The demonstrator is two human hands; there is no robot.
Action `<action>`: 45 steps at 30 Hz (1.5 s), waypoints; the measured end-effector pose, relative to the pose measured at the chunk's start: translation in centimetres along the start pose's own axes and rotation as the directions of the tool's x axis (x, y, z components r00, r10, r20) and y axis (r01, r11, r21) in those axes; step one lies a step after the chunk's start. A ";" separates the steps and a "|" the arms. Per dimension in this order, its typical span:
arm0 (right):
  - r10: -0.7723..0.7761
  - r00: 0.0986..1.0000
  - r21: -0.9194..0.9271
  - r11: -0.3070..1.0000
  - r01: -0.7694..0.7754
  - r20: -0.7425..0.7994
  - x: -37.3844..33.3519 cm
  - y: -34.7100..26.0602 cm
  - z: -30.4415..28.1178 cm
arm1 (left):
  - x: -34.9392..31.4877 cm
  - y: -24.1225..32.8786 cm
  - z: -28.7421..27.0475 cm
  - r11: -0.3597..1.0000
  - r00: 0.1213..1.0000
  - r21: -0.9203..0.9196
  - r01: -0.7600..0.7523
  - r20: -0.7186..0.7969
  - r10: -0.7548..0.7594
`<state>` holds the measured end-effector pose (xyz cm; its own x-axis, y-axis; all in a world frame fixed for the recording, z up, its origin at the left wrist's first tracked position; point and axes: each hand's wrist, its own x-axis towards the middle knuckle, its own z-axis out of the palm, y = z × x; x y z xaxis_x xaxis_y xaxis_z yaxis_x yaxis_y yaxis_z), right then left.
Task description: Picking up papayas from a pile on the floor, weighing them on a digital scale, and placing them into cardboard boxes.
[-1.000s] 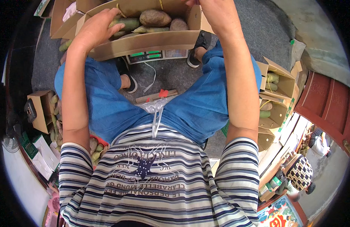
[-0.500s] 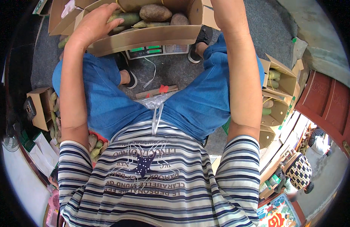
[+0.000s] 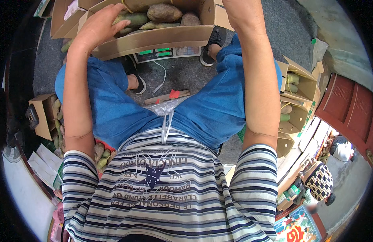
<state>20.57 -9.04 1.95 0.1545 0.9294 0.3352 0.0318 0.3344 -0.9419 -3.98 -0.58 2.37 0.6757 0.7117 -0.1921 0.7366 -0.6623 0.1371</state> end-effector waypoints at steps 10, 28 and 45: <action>0.127 0.988 0.025 0.992 -0.125 -0.092 0.1 -0.7 0.3 | 0.2 -1.2 0.1 0.996 0.995 -0.077 -0.034 -0.094 0.027; 0.194 0.977 0.042 0.981 -0.191 -0.091 -0.2 -1.1 0.8 | -0.2 -10.6 1.4 0.965 0.937 -0.263 0.020 -0.332 -0.110; 0.263 0.959 0.022 0.965 -0.262 -0.101 0.0 -1.4 1.4 | -0.1 -9.5 1.9 0.986 0.967 -0.161 0.029 -0.245 -0.069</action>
<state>19.10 -9.33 3.29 0.2568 0.9638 0.0715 -0.0319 0.0824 -0.9961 -11.13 5.24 -0.76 0.6100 0.7912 0.0431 0.7512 -0.5947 0.2863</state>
